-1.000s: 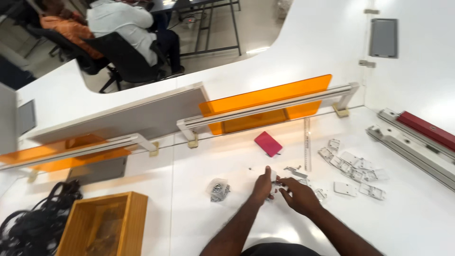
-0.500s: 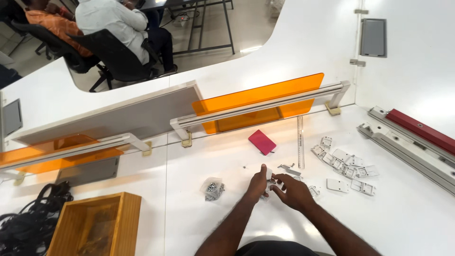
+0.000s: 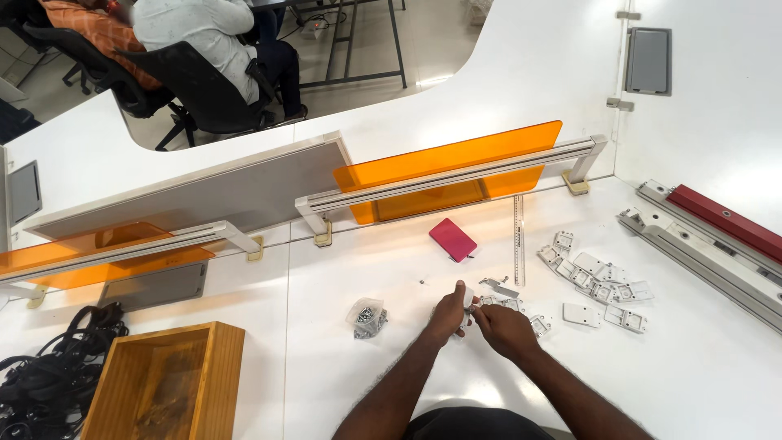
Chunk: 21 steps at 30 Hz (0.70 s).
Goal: The person assembles white plastic components by manually threading small screws into them, picking up individual pieces and screws from the desk surface.
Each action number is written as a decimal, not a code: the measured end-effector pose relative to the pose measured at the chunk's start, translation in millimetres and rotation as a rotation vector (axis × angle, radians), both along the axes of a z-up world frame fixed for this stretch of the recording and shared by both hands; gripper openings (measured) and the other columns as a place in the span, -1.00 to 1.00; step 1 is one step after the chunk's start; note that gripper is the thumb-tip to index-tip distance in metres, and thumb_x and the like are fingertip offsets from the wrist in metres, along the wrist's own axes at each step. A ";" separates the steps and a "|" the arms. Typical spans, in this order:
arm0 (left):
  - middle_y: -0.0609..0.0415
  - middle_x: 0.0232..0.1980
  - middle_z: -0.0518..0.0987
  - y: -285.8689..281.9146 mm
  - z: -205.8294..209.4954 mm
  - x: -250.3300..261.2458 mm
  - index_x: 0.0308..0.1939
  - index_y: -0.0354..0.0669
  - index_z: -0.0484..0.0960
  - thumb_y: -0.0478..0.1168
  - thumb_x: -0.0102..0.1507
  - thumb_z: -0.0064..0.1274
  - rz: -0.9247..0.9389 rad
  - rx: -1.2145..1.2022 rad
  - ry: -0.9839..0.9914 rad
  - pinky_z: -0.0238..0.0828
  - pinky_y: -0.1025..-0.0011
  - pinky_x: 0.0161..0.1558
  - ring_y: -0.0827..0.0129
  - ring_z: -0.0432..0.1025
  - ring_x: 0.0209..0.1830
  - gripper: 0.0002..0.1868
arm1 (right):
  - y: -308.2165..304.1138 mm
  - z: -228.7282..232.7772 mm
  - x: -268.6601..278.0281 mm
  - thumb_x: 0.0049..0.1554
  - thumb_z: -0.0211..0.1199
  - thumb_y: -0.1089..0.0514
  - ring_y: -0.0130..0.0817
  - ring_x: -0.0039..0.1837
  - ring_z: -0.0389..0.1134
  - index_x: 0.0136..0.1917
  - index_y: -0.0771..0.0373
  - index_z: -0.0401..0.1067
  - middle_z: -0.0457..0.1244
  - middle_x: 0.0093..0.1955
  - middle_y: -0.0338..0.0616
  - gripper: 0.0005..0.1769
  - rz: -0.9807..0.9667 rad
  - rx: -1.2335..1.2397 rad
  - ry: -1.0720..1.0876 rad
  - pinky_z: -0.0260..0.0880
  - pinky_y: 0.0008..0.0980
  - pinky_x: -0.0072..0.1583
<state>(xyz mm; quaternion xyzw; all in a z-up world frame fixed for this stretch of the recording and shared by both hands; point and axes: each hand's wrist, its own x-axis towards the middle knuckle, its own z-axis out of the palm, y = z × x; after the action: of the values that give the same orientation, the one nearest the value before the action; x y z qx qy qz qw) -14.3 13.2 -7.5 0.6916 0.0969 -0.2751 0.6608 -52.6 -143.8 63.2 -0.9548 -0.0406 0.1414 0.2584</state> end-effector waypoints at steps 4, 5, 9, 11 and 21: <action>0.12 -0.25 0.60 7.3 -8.5 1.9 0.01 -0.18 0.64 0.42 0.39 -0.51 0.074 -0.019 0.062 0.41 0.46 -0.58 0.48 0.45 -0.47 -0.17 | 1.3 13.9 -10.5 0.17 0.21 -0.08 -0.21 -0.12 0.48 0.13 0.02 0.50 0.40 -0.07 -0.22 -0.69 -0.016 0.180 -0.069 0.48 -0.21 -0.04; 0.13 -0.25 0.61 9.2 -11.2 1.4 0.01 -0.17 0.64 0.43 0.39 -0.51 0.092 -0.032 0.082 0.41 0.47 -0.58 0.48 0.45 -0.48 -0.17 | 0.5 13.6 -11.8 0.11 0.25 -0.04 -0.21 -0.14 0.49 0.23 0.00 0.47 0.38 -0.03 -0.23 -0.59 -0.005 0.228 -0.090 0.48 -0.21 -0.06; 0.08 -0.31 0.60 14.4 -18.1 -9.0 -0.01 -0.22 0.63 0.41 0.41 -0.49 0.063 -0.044 0.130 0.41 0.45 -0.60 0.46 0.46 -0.52 -0.18 | 0.6 -4.8 -25.2 0.10 0.27 0.06 -0.22 -0.08 0.49 0.18 0.00 0.49 0.41 -0.01 -0.24 -0.65 0.130 0.250 -0.251 0.48 -0.23 -0.04; 0.03 -0.33 0.59 14.4 -17.1 -15.6 -0.03 -0.27 0.59 0.39 0.42 -0.46 0.067 0.017 0.166 0.43 0.41 -0.60 0.43 0.48 -0.53 -0.20 | 1.3 -14.0 -27.3 0.16 0.24 0.05 -0.19 -0.06 0.48 0.12 -0.02 0.52 0.42 -0.09 -0.25 -0.75 0.154 0.169 -0.313 0.48 -0.22 -0.03; 0.16 -0.21 0.62 6.4 3.2 -19.1 0.02 -0.18 0.63 0.40 0.40 -0.48 0.024 0.035 -0.015 0.38 0.47 -0.58 0.49 0.42 -0.47 -0.21 | 7.3 -56.7 -12.3 0.32 -0.03 -0.12 -0.09 -0.16 0.47 -0.07 0.22 0.52 0.40 -0.22 -0.01 -0.55 -0.205 0.386 0.189 0.45 -0.16 -0.04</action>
<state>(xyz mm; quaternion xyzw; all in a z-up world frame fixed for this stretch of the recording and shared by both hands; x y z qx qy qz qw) -33.4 19.6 -4.3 0.7038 0.1049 -0.2604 0.6526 -64.9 -136.6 6.5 -0.8694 0.0545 0.1930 0.4516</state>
